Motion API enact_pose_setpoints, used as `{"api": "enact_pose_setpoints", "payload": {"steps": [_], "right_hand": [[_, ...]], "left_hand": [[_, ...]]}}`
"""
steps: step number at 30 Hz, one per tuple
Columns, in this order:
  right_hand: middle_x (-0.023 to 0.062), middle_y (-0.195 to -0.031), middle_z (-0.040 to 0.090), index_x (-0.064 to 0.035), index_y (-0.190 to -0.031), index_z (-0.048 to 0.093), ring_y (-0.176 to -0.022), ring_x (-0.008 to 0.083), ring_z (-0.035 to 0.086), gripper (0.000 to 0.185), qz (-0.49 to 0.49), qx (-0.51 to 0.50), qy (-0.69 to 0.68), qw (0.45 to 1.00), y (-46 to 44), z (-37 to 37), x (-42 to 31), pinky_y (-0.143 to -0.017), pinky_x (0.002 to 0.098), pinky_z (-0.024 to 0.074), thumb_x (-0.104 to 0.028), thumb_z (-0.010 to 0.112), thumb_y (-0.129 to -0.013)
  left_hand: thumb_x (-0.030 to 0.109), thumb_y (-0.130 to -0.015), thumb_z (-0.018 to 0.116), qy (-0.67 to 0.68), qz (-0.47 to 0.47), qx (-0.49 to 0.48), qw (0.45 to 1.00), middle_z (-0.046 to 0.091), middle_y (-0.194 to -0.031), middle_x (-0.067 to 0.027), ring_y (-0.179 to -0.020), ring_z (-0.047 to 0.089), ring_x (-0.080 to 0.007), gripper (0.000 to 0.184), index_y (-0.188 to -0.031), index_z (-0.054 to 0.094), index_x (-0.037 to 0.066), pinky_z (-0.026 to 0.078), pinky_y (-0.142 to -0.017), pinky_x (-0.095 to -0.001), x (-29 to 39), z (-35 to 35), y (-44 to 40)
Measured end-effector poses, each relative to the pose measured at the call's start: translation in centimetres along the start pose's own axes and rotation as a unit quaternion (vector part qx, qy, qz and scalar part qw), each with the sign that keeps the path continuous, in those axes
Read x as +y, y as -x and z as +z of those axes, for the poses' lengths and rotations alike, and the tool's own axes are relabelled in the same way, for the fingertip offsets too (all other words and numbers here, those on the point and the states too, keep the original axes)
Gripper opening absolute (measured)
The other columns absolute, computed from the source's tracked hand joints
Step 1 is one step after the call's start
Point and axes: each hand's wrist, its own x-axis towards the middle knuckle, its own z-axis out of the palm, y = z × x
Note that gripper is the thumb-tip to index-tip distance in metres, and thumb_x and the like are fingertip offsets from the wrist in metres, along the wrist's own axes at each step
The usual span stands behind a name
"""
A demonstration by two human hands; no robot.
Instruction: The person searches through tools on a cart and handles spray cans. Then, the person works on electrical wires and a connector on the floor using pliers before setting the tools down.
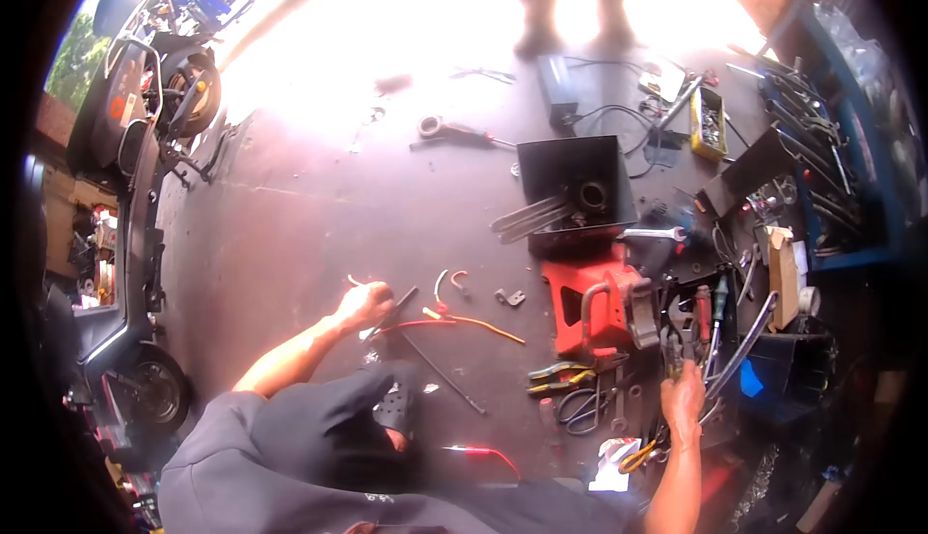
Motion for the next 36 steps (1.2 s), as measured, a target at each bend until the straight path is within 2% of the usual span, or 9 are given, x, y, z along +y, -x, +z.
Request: {"api": "enact_pose_setpoints", "payload": {"steps": [2, 6, 11, 12, 16, 25, 27, 30, 36], "right_hand": [[0.0267, -0.104, 0.059, 0.0007, -0.111, 0.053, -0.096, 0.0471, 0.059, 0.037, -0.010, -0.004, 0.030, 0.999, 0.5, -0.6, -0.8, -0.081, 0.0534, 0.0480, -0.003, 0.064, -0.075], [0.0231, -0.107, 0.060, -0.0015, -0.114, 0.055, -0.098, 0.0452, 0.059, 0.040, 0.004, 0.000, 0.018, 1.000, 0.7, -0.9, -0.8, -0.081, 0.0522, 0.0482, -0.007, 0.068, -0.077], [0.0208, -0.109, 0.059, -0.0023, -0.117, 0.056, -0.103, 0.0444, 0.058, 0.042, 0.040, -0.011, -0.004, 0.999, 1.1, -1.7, -1.7, -0.085, 0.0514, 0.0468, -0.013, 0.071, -0.079], [0.0209, -0.104, 0.059, -0.0020, -0.109, 0.056, -0.099, 0.0454, 0.059, 0.034, 0.023, 0.014, 0.004, 1.000, 1.3, -1.5, -1.9, -0.082, 0.0525, 0.0466, -0.013, 0.070, -0.080], [0.0214, -0.104, 0.058, -0.0019, -0.109, 0.056, -0.097, 0.0457, 0.059, 0.034, 0.021, 0.020, 0.003, 1.000, 1.7, -1.6, -2.2, -0.080, 0.0528, 0.0475, -0.012, 0.070, -0.080], [0.0227, -0.099, 0.059, 0.0005, -0.108, 0.057, -0.090, 0.0457, 0.060, 0.034, -0.022, 0.039, 0.005, 0.999, 1.7, -1.7, -1.9, -0.076, 0.0528, 0.0492, -0.011, 0.070, -0.078], [0.0223, -0.101, 0.059, 0.0003, -0.110, 0.057, -0.094, 0.0452, 0.060, 0.036, -0.001, 0.016, 0.003, 1.000, 1.4, -2.1, -1.8, -0.079, 0.0524, 0.0488, -0.011, 0.070, -0.078], [0.0213, -0.105, 0.058, 0.0001, -0.113, 0.057, -0.101, 0.0437, 0.058, 0.041, -0.019, 0.026, 0.008, 0.999, 1.4, -2.8, -1.8, -0.083, 0.0512, 0.0479, -0.011, 0.070, -0.077], [0.0198, -0.110, 0.058, 0.0001, -0.117, 0.058, -0.104, 0.0399, 0.056, 0.046, -0.040, -0.026, 0.051, 0.998, 1.4, -7.4, -3.2, -0.086, 0.0481, 0.0477, -0.014, 0.071, -0.075]], "left_hand": [[0.028, -0.085, 0.061, 0.040, -0.044, -0.006, 0.998, 0.068, -0.106, -0.0178, -0.101, 0.066, -0.0348, 0.031, -0.102, 0.068, 0.003, 0.051, -0.089, -0.0430, 0.0, -0.3, 0.4], [0.028, -0.085, 0.061, 0.060, -0.049, -0.001, 0.997, 0.069, -0.104, -0.0174, -0.099, 0.066, -0.0341, 0.031, -0.103, 0.068, 0.004, 0.051, -0.089, -0.0422, 0.4, -0.5, 0.7], [0.028, -0.085, 0.062, 0.071, -0.019, -0.003, 0.997, 0.068, -0.104, -0.0183, -0.097, 0.066, -0.0355, 0.032, -0.105, 0.067, 0.004, 0.051, -0.087, -0.0431, 1.3, -0.1, -0.3], [0.029, -0.085, 0.062, 0.075, -0.011, -0.002, 0.997, 0.068, -0.103, -0.0184, -0.097, 0.066, -0.0357, 0.032, -0.105, 0.067, 0.004, 0.051, -0.086, -0.0433, 1.5, -0.1, -0.4], [0.030, -0.085, 0.064, 0.102, 0.003, -0.015, 0.995, 0.069, -0.101, -0.0185, -0.095, 0.066, -0.0365, 0.032, -0.104, 0.066, 0.003, 0.052, -0.085, -0.0435, 2.9, -0.6, -0.8], [0.027, -0.084, 0.066, -0.056, 0.208, 0.063, 0.974, 0.066, -0.101, -0.0171, -0.095, 0.064, -0.0352, 0.029, -0.102, 0.065, 0.004, 0.051, -0.085, -0.0425, 9.3, -7.7, -8.4], [0.026, -0.084, 0.065, -0.072, 0.228, 0.079, 0.968, 0.066, -0.100, -0.0167, -0.095, 0.064, -0.0346, 0.028, -0.101, 0.065, 0.004, 0.051, -0.085, -0.0423, 11.5, -9.4, -9.9], [0.027, -0.083, 0.065, -0.004, 0.197, 0.058, 0.979, 0.069, -0.094, -0.0178, -0.091, 0.066, -0.0347, 0.030, -0.100, 0.066, 0.002, 0.052, -0.082, -0.0424, 13.7, -10.4, -13.0], [0.027, -0.083, 0.067, 0.139, 0.234, 0.130, 0.953, 0.070, -0.094, -0.0194, -0.092, 0.068, -0.0338, 0.035, -0.106, 0.066, 0.000, 0.052, -0.083, -0.0401, 19.3, -13.8, -18.3]]}}
